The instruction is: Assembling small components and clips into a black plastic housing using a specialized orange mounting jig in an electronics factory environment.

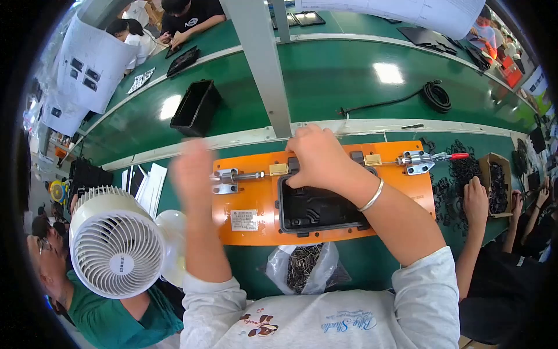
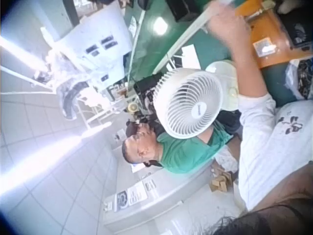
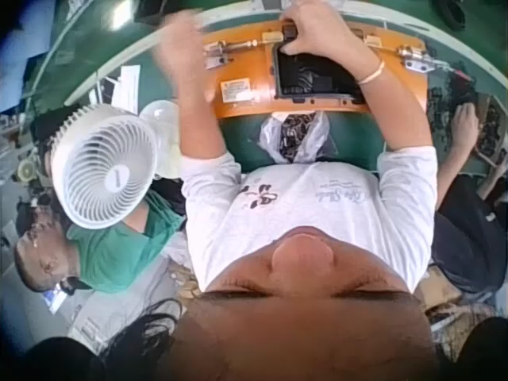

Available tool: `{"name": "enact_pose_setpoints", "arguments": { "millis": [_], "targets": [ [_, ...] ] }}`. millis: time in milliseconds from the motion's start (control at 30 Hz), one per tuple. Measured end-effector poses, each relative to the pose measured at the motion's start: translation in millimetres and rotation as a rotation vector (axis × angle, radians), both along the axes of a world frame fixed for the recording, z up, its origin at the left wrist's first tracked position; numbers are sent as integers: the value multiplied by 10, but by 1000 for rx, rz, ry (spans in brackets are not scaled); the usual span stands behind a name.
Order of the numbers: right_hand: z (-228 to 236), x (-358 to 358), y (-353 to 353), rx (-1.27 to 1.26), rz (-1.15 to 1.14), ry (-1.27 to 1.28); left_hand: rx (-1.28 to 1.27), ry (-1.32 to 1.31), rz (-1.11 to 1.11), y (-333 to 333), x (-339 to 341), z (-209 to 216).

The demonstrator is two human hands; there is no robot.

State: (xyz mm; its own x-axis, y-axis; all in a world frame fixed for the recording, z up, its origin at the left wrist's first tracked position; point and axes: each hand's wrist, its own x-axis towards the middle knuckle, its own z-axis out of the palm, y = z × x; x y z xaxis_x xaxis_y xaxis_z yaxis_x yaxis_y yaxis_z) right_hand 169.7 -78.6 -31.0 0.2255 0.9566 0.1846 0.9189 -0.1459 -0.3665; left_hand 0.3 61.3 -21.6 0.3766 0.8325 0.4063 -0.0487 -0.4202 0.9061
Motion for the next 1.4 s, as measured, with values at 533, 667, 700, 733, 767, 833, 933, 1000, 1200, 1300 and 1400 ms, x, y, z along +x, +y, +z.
{"name": "enact_pose_setpoints", "arguments": {
  "millis": [533,667,700,733,767,833,933,1000,1200,1300,1400],
  "targets": [
    [39,131,-41,31,-18,610,-282,-503,-3,393,-399,244],
    [94,136,-21,-29,-42,732,-378,-609,44,532,-538,148],
    [108,149,-16,-39,-48,737,-407,-658,29,569,-555,116],
    [111,155,-13,-54,-47,720,-425,-671,34,596,-577,84],
    [109,161,-6,-64,-38,719,-427,-674,48,617,-598,59],
    [124,173,-5,-80,-43,730,-471,-707,69,644,-606,37],
    [115,116,8,-79,-66,710,-460,-707,84,646,-590,62],
    [99,81,-4,-58,-81,673,-459,-701,92,602,-546,106],
    [149,-42,14,-14,-132,443,-131,-284,-109,297,-280,190],
    [103,-32,-15,34,-105,392,41,-80,-162,167,-193,84],
    [13,-13,-15,81,-89,360,105,7,-193,68,-111,68]
  ]
}}
